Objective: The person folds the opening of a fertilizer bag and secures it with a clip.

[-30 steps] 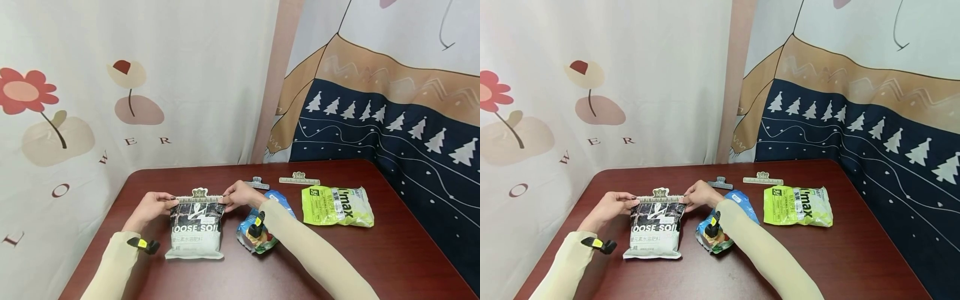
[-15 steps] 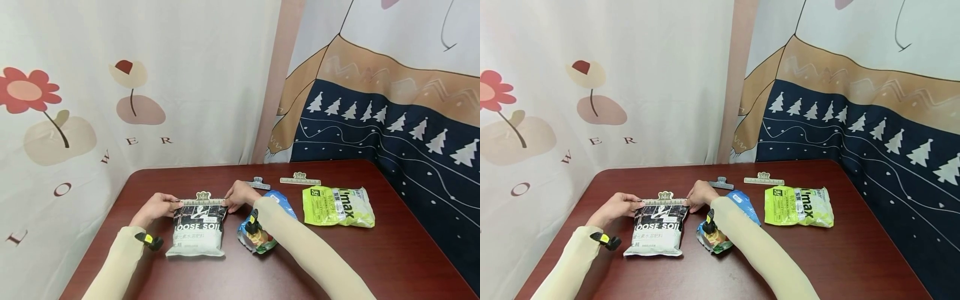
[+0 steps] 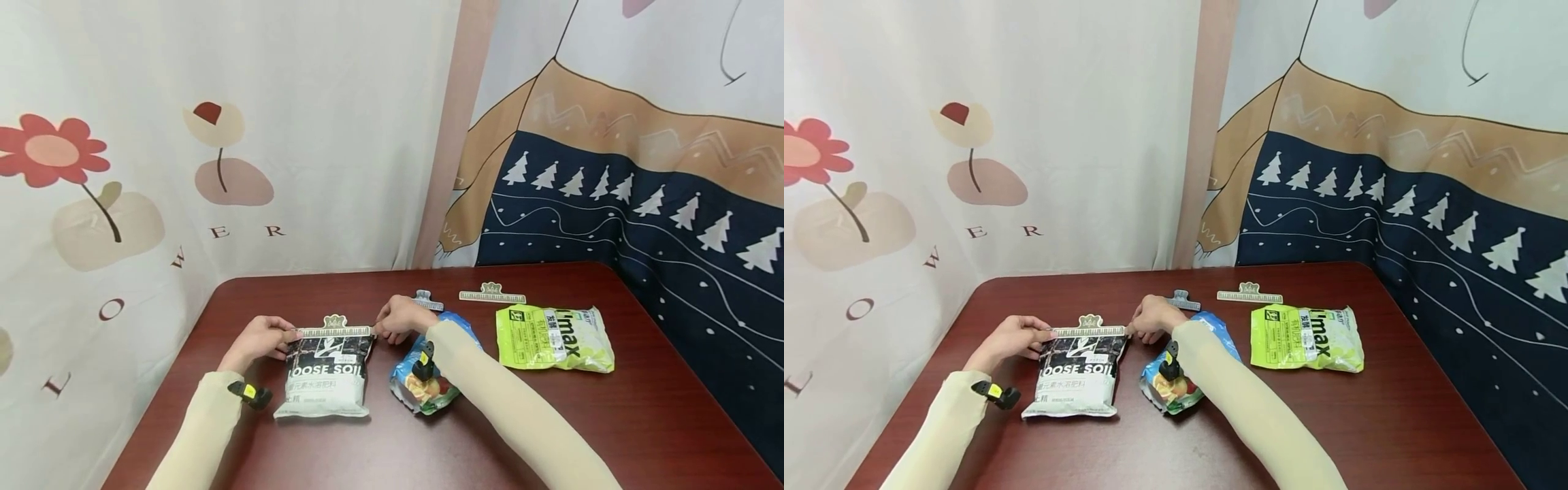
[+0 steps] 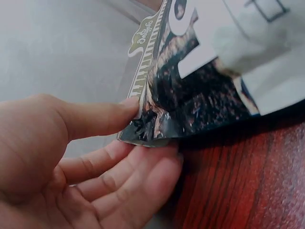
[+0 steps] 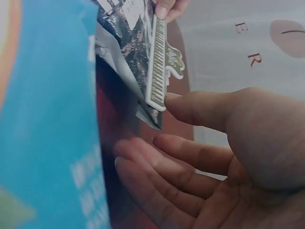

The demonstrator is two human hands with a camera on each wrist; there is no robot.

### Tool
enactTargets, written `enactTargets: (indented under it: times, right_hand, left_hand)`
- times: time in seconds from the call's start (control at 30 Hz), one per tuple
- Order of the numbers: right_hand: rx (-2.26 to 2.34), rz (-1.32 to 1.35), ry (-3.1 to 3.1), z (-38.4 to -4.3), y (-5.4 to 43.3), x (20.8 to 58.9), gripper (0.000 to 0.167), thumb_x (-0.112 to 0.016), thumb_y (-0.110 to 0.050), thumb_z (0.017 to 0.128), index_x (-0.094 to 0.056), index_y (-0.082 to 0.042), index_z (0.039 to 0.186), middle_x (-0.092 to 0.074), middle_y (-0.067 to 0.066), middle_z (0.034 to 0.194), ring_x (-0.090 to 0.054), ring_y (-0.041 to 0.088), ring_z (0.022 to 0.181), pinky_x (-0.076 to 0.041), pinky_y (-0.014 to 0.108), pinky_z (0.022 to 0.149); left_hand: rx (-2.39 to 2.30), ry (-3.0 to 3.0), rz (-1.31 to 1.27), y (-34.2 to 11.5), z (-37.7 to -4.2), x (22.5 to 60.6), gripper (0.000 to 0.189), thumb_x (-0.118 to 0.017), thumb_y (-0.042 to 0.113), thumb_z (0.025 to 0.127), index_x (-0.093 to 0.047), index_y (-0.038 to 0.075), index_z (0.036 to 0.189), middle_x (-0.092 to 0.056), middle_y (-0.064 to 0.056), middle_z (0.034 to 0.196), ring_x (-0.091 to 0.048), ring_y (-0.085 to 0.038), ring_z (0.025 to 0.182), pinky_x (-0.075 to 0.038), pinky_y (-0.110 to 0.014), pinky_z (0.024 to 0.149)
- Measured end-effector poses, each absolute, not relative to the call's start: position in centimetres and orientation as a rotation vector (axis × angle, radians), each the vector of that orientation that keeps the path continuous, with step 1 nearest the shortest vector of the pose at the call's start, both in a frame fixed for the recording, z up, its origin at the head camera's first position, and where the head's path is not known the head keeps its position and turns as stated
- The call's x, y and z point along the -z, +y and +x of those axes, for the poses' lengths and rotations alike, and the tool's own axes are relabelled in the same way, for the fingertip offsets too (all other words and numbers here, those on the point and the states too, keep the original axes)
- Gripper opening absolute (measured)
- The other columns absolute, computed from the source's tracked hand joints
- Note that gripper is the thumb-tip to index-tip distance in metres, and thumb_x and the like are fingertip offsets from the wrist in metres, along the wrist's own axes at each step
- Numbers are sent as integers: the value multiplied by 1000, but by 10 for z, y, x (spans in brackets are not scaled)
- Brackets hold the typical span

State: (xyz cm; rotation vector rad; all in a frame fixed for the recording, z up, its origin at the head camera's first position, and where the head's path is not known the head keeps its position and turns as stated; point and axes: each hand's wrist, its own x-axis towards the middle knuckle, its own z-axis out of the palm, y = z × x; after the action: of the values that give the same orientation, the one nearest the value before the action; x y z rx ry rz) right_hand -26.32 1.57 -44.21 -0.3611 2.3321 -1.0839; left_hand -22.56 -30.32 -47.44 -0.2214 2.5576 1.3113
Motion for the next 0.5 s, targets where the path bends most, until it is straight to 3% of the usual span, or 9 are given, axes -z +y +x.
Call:
enactTargets:
  times: [0.13, 0.3, 0.5]
  right_hand:
    - [1037, -432, 2407, -261, 22, 436, 43, -76, -28, 93, -69, -4, 128, -76, 19, 99, -75, 33, 87, -62, 39, 77]
    - [1012, -535, 2519, -256, 32, 427, 49, -74, -37, 94, -65, -11, 135, -73, 8, 111, -68, 22, 94, -55, 36, 81]
    - [1074, -563, 2591, -247, 53, 415, 56, -75, -40, 93, -61, -15, 140, -65, 13, 137, -64, 29, 122, -54, 46, 100]
  left_hand:
    - [-1269, 2620, -247, -302, -222, 469, 38, -73, 26, 96, -64, -4, 117, -71, -13, 93, -67, -18, 74, -61, -35, 65]
    - [-1212, 2740, -198, -299, -220, 457, 47, -72, 36, 96, -63, -2, 122, -71, -20, 108, -69, -23, 84, -61, -34, 69]
    - [-1118, 2902, -84, -288, -220, 444, 51, -70, 44, 96, -65, 6, 129, -68, -22, 127, -68, -37, 112, -55, -50, 94]
